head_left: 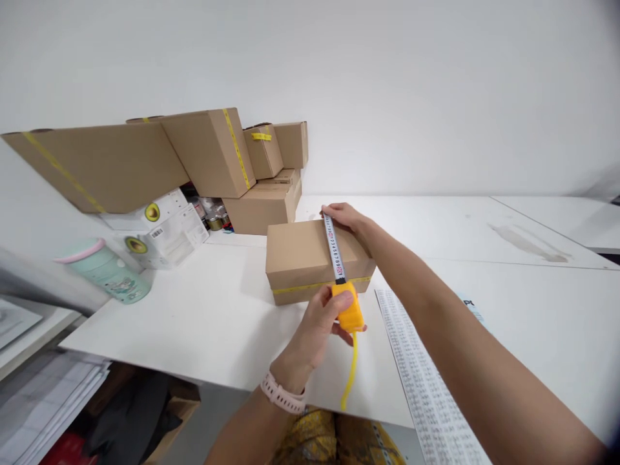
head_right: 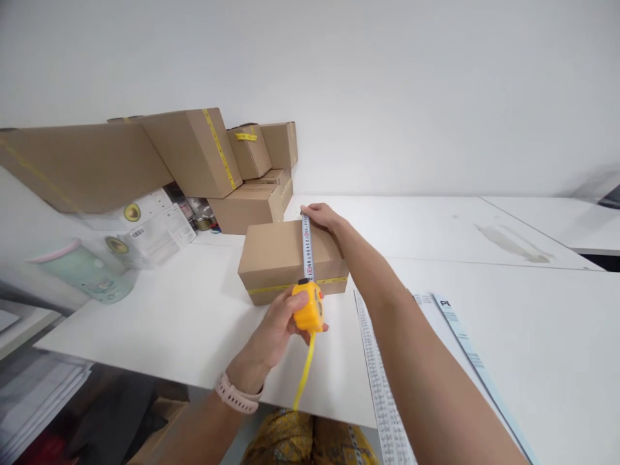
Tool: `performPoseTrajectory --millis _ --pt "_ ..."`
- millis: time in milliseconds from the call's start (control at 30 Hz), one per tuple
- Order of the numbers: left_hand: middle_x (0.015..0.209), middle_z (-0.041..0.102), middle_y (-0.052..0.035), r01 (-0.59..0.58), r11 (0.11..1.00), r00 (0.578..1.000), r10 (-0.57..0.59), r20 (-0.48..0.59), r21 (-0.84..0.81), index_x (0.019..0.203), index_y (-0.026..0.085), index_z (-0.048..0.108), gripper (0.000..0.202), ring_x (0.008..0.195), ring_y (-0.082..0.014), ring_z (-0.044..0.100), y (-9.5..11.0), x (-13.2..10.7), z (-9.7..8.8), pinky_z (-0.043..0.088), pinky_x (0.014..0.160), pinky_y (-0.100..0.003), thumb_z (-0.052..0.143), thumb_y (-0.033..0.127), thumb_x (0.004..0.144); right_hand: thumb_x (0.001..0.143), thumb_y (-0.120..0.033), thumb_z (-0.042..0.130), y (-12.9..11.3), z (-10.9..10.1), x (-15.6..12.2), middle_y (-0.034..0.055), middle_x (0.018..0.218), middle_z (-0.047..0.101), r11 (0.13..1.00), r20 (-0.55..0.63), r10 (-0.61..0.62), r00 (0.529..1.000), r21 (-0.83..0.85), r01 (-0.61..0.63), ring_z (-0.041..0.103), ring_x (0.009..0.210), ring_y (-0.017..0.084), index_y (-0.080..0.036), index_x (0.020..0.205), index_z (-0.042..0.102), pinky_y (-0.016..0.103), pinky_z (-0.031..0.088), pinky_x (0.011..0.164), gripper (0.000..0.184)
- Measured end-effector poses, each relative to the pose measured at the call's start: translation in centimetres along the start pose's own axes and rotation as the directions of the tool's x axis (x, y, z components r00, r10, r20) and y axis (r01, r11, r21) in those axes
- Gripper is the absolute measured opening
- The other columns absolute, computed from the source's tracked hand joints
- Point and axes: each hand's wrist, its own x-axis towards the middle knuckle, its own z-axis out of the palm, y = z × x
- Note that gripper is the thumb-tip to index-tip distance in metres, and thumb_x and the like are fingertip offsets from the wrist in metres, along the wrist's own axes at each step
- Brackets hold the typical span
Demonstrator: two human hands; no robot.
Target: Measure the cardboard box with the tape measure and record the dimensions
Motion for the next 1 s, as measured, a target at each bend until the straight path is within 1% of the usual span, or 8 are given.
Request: performPoseTrajectory --millis 100,200,300,433,567,733,867,1000 --pt "0.094 0.065 -0.0044 -0.122 0.986 0.984 0.136 -0.114 0.117 0.116 0.021 0.054 0.062 0.072 -0.0201 0.071 -0.8 -2.7 -2.8 0.052 0.05 -0.024 0.081 0.054 0.071 0.095 -0.06 0.049 1.6 -2.3 -1.5 0.0142 0.114 0.07 0.977 -0.105 0.02 0.994 0.214 0.003 0.063 0.093 0.02 -0.018 0.108 0.066 0.03 0.051 0.079 0.048" --pt "0.096 0.067 -0.0036 -0.198 0.938 0.903 0.288 -0.319 0.285 0.131 0.025 0.045 0.075 0.078 -0.0198 0.07 -1.8 -4.7 -6.6 0.058 0.063 -0.028 0.085 0.048 0.071 0.099 -0.057 0.044 4.4 -4.1 -5.2 0.0177 0.114 0.069 0.976 -0.166 0.143 0.976 0.19 -0.111 0.064 0.09 0.019 -0.013 0.116 0.065 0.03 0.051 0.077 0.051" --pt "0.095 0.065 -0.0018 -0.206 0.923 0.849 0.334 -0.409 0.324 0.128 0.023 0.046 0.072 0.078 -0.0192 0.07 -2.2 -4.7 -9.8 0.056 0.059 -0.026 0.083 0.048 0.072 0.1 -0.066 0.032 6.7 -4.4 -10.4 0.0146 0.107 0.069 0.979 -0.009 0.152 0.988 0.141 -0.149 0.065 0.084 0.02 -0.017 0.143 0.052 0.032 0.053 0.075 0.068" --pt "0.091 0.063 -0.0007 -0.183 0.944 0.88 0.281 -0.382 0.274 0.115 0.019 0.051 0.062 0.071 -0.0211 0.072 -0.9 -3.4 -11.8 0.051 0.048 -0.024 0.08 0.051 0.069 0.098 -0.067 0.037 6.3 -3.9 -15.5 0.0113 0.115 0.066 0.983 0.162 0.016 0.987 0.181 -0.046 0.065 0.095 0.023 -0.026 0.16 0.03 0.036 0.058 0.082 0.074" --pt "0.095 0.064 -0.0024 -0.259 0.924 0.885 0.344 -0.315 0.282 0.113 0.018 0.053 0.056 0.067 -0.0192 0.071 2.5 -3.4 -11.7 0.046 0.042 -0.022 0.077 0.047 0.072 0.088 -0.065 0.06 2.6 -4.8 -16.5 0.0095 0.105 0.066 0.993 0.041 -0.024 0.999 0.12 0.018 0.064 0.09 0.025 -0.026 0.159 0.031 0.035 0.059 0.07 0.086" --pt "0.098 0.065 -0.0041 -0.283 0.89 0.886 0.386 -0.259 0.357 0.113 0.018 0.055 0.053 0.067 -0.0182 0.068 5.3 -4.3 -10.2 0.046 0.041 -0.022 0.076 0.046 0.073 0.082 -0.07 0.064 0.3 -5.7 -16.0 0.0078 0.096 0.066 1.0 -0.069 0.007 0.998 0.01 -0.006 0.063 0.084 0.025 -0.027 0.121 0.064 0.035 0.053 0.062 0.058" --pt "0.1 0.067 -0.0035 -0.294 0.865 0.852 0.43 -0.299 0.406 0.123 0.024 0.053 0.064 0.068 -0.0177 0.067 3.4 -5.8 -7.7 0.05 0.047 -0.023 0.082 0.045 0.07 0.086 -0.067 0.059 0.5 -4.9 -15.7 0.0116 0.116 0.062 0.976 -0.239 -0.181 0.954 -0.166 0.144 0.057 0.113 0.03 -0.024 0.094 0.067 0.046 0.05 0.091 0.044" --pt "0.104 0.069 -0.0063 -0.21 0.92 0.966 0.247 -0.072 0.331 0.128 0.026 0.054 0.071 0.08 -0.0215 0.068 -0.5 -6.8 -5.2 0.057 0.064 -0.029 0.087 0.044 0.067 0.09 -0.057 0.055 -0.1 -5.0 -14.5 0.0111 0.123 0.064 0.952 -0.182 -0.29 0.939 -0.154 0.264 0.055 0.115 0.029 -0.022 0.087 0.063 0.043 0.045 0.094 0.036"
